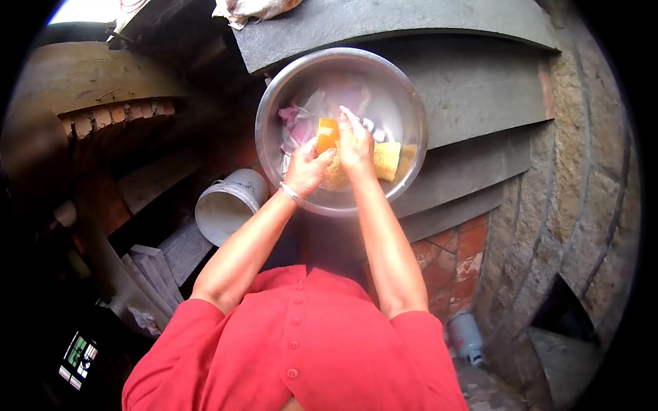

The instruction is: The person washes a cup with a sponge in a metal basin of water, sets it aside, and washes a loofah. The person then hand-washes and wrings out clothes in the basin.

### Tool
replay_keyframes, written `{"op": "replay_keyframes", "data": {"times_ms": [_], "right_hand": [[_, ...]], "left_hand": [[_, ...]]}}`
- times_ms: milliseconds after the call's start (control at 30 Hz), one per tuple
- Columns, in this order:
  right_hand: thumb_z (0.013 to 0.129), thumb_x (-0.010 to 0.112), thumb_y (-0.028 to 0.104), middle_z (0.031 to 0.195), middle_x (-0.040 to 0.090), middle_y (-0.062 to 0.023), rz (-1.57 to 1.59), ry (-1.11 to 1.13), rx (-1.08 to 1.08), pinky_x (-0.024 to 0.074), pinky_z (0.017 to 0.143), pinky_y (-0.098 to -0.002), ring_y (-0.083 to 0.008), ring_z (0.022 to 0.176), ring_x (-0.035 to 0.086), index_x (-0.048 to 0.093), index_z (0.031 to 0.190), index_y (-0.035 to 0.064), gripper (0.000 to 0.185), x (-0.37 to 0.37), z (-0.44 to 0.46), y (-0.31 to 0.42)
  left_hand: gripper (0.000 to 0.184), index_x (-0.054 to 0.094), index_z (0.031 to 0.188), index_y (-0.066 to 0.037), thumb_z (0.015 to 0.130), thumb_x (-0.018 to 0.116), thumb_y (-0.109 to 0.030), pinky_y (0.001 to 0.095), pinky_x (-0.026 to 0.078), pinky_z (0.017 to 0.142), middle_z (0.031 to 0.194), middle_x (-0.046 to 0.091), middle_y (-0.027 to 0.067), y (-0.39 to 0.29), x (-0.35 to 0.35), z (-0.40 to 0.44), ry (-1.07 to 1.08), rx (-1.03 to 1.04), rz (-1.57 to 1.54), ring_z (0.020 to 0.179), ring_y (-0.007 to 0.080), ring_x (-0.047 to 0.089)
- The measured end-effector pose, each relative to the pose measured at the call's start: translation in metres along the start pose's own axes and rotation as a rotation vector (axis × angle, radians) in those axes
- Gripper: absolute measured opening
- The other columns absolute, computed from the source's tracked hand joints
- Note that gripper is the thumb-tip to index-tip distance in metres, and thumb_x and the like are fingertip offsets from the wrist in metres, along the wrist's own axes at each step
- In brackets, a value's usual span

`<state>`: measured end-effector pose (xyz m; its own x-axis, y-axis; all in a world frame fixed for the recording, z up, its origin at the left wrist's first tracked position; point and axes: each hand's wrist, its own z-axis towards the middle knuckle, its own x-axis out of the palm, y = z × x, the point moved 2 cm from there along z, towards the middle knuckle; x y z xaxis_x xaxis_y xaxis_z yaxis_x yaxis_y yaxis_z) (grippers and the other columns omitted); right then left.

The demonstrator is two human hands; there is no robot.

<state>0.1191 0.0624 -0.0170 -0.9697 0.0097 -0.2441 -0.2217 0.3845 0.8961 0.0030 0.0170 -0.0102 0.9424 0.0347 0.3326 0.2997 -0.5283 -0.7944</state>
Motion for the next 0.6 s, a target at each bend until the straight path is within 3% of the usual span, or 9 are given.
{"op": "replay_keyframes", "data": {"times_ms": [67,100,200,300,367,433,500,533,600], "right_hand": [[0.098,0.048,0.026,0.106,0.065,-0.0112,-0.261,-0.034,-0.235,0.0434,0.091,-0.0292,-0.0192,0.1,0.059,0.063,0.115,0.0001,0.034,0.003,-0.02,0.016],[0.098,0.049,0.026,0.106,0.066,-0.0111,-0.192,0.022,-0.192,0.0437,0.091,-0.0291,-0.0183,0.099,0.06,0.064,0.113,-0.0001,0.034,-0.003,0.011,0.013],[0.096,0.051,0.026,0.101,0.068,-0.0098,0.106,0.271,0.107,0.0456,0.086,-0.0292,-0.0163,0.094,0.061,0.067,0.104,-0.0016,0.033,-0.015,0.019,-0.001],[0.096,0.052,0.027,0.098,0.068,-0.0086,0.252,0.177,0.294,0.0464,0.083,-0.0306,-0.0164,0.091,0.061,0.067,0.1,-0.0025,0.033,-0.014,0.023,-0.014],[0.095,0.051,0.026,0.098,0.068,-0.0127,-0.009,0.017,0.05,0.0465,0.084,-0.0323,-0.0211,0.092,0.062,0.066,0.101,-0.0017,0.032,-0.008,0.012,-0.013],[0.096,0.052,0.022,0.102,0.067,-0.0128,-0.102,-0.05,-0.092,0.0455,0.088,-0.0291,-0.0174,0.097,0.06,0.062,0.111,-0.0035,0.031,0.002,-0.006,0.011],[0.094,0.054,0.021,0.105,0.067,-0.0145,-0.286,0.106,-0.276,0.0451,0.09,-0.0291,-0.0187,0.101,0.06,0.06,0.115,-0.0032,0.033,0.001,0.0,0.01],[0.094,0.055,0.02,0.107,0.067,-0.0153,-0.377,0.184,-0.362,0.0448,0.091,-0.0291,-0.0193,0.103,0.06,0.06,0.118,-0.003,0.034,0.0,0.0,0.007],[0.092,0.057,0.022,0.108,0.066,-0.0171,-0.217,0.104,-0.105,0.0454,0.092,-0.0315,-0.0232,0.104,0.061,0.061,0.114,-0.0024,0.033,-0.004,0.002,-0.003]], "left_hand": [[0.023,0.062,0.108,0.0,0.086,0.061,-0.007,0.0254,0.047,0.079,0.093,0.067,0.0014,-0.01,0.005,-0.011,-0.062,-0.007,0.017,0.087,0.008,0.058],[0.024,0.062,0.11,0.0,0.087,0.061,-0.007,0.025,0.047,0.08,0.096,0.066,0.001,-0.013,0.005,0.016,0.02,0.009,0.052,0.088,0.0075,0.058],[0.023,0.065,0.109,0.0,0.087,0.062,-0.007,0.0242,0.047,0.082,0.097,0.066,-0.0006,-0.023,0.0,-0.006,0.121,-0.149,0.133,0.089,0.0064,0.058],[0.022,0.066,0.105,-0.001,0.085,0.064,-0.009,0.027,0.048,0.079,0.094,0.068,0.0026,-0.022,0.001,-0.002,0.117,0.031,0.272,0.084,0.0107,0.062],[0.02,0.066,0.102,-0.003,0.083,0.063,-0.01,0.0309,0.05,0.076,0.091,0.068,0.0087,-0.031,0.003,0.0,0.098,0.09,0.55,0.081,0.0188,0.064],[0.019,0.066,0.098,-0.005,0.081,0.062,-0.009,0.035,0.05,0.073,0.088,0.067,0.0135,-0.029,0.003,0.003,0.088,0.214,0.761,0.078,0.0265,0.065],[0.018,0.066,0.095,-0.007,0.079,0.06,-0.008,0.0395,0.05,0.069,0.085,0.064,0.0171,-0.012,0.001,0.009,0.091,0.411,0.905,0.074,0.0338,0.064],[0.018,0.066,0.093,-0.009,0.076,0.06,-0.007,0.0441,0.048,0.075,0.085,0.066,0.013,-0.004,0.001,0.011,0.081,0.361,0.992,0.084,0.0315,0.064],[0.02,0.067,0.091,-0.012,0.073,0.06,-0.006,0.0462,0.045,0.081,0.088,0.067,0.0102,-0.001,0.007,0.01,0.072,0.373,1.185,0.094,0.0281,0.062]]}}
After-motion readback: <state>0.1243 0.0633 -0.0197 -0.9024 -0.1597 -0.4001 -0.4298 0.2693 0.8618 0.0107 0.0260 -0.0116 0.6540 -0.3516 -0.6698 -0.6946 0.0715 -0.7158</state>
